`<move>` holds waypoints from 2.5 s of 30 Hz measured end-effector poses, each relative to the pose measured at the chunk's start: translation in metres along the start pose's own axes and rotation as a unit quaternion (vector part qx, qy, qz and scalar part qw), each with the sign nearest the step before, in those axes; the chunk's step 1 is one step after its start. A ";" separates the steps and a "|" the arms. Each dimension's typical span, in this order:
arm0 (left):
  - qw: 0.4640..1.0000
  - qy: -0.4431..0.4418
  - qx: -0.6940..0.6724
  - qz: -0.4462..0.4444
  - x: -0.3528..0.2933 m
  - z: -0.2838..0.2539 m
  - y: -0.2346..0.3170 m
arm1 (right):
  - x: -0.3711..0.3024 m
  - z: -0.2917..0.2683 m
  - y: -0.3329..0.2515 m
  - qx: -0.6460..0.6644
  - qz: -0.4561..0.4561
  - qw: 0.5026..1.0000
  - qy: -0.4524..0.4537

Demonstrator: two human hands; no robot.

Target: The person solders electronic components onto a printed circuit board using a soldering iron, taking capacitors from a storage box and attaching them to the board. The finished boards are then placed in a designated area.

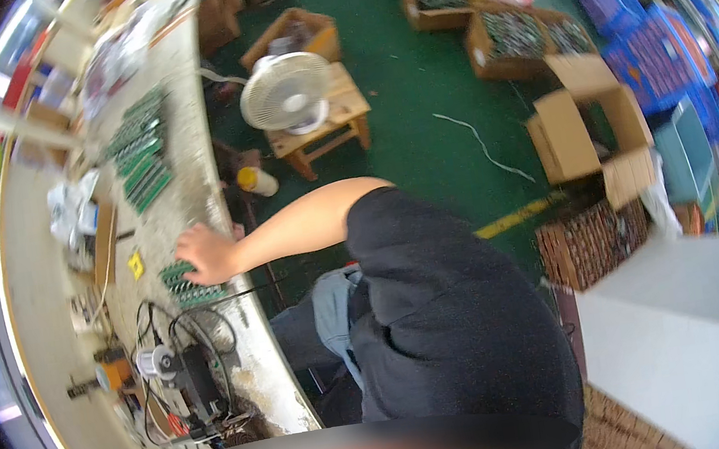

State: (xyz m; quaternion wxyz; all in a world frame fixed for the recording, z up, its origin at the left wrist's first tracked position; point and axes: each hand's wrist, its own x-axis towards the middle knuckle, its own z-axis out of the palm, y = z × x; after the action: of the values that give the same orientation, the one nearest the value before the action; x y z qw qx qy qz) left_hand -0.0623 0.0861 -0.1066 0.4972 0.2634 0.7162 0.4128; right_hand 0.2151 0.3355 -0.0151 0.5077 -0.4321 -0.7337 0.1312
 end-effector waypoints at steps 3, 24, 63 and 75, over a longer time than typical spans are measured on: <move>0.995 -0.097 0.032 0.004 0.016 0.031 0.017 | 0.003 -0.003 0.011 -0.034 -0.011 0.998 0.049; 0.847 0.460 -0.186 0.190 -0.084 -0.116 -0.127 | 0.003 0.005 0.002 -0.005 -0.059 0.997 -0.045; 0.862 0.440 -0.167 0.186 -0.163 -0.045 -0.004 | 0.020 0.009 0.038 0.053 0.096 0.977 -0.182; 0.849 0.464 -0.162 0.196 -0.167 -0.041 -0.004 | 0.047 0.002 0.023 0.040 0.141 0.945 -0.293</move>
State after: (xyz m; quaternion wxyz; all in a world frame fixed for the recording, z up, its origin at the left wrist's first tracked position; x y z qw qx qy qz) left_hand -0.0388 -0.0610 -0.0206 0.0517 0.0920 0.7197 0.6862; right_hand 0.2193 0.3857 -0.0005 0.2638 -0.4528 -0.7758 0.3514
